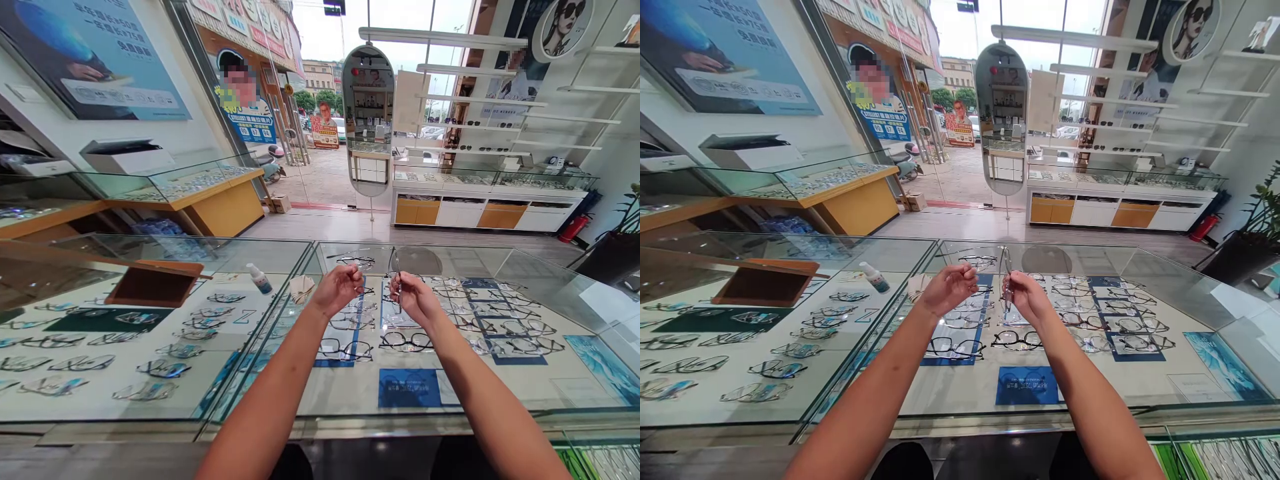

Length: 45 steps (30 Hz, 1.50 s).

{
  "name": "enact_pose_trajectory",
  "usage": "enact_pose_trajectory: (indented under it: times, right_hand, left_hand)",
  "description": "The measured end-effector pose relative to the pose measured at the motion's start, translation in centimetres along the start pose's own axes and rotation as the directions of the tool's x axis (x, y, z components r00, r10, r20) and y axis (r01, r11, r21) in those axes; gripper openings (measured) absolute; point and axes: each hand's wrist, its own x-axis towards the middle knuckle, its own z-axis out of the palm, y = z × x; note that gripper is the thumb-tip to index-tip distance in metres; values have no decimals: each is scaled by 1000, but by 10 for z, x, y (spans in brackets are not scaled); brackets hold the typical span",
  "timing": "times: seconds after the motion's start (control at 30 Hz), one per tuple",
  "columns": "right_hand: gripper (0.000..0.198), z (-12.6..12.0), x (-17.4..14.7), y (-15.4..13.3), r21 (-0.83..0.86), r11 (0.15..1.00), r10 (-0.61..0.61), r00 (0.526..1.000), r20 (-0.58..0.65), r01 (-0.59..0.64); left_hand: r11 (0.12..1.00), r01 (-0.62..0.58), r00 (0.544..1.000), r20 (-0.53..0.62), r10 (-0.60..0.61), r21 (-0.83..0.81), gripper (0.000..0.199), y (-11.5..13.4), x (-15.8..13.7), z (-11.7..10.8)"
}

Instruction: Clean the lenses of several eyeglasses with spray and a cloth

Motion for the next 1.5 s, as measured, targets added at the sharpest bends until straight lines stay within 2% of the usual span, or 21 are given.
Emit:
enact_pose_trajectory:
  times: [0.17, 0.27, 0.5, 0.93, 1.07, 1.27, 1.4, 1.5]
  right_hand:
    - [30, -3, 0, 1, 55, 998, 5, 999, -32, -3]
    - [35, -3, 1, 3, 32, 999, 5, 999, -39, -4]
    - [38, -1, 2, 8, -44, 999, -16, 1000, -22, 15]
    - [42, 4, 0, 6, -110, 993, -38, 998, -53, 32]
    - [40, 4, 0, 6, -106, 993, -49, 997, -60, 42]
    - [39, 1, 2, 4, -62, 997, -57, 991, -118, 50]
    - [37, -1, 4, 3, -38, 997, -78, 983, -165, 73]
    - [38, -1, 4, 3, -27, 995, -97, 976, -195, 93]
  left_hand:
    - [937, -22, 994, 105, -15, 347, 32, -19, 1, 5]
    - [891, -60, 987, 162, -15, 451, 34, -27, 1, 9]
    - [834, -120, 974, 228, -7, 538, 30, -33, 3, 9]
    - [778, -139, 977, 214, 6, 613, 31, -31, 2, 11]
    - [788, -135, 983, 178, 33, 601, 35, -34, 4, 8]
    - [867, -151, 987, 113, 110, 475, 38, -31, 3, 9]
    - [893, -175, 979, -21, 201, 414, 38, -26, 3, 12]
    - [914, -203, 951, -153, 270, 352, 39, -25, 5, 12]
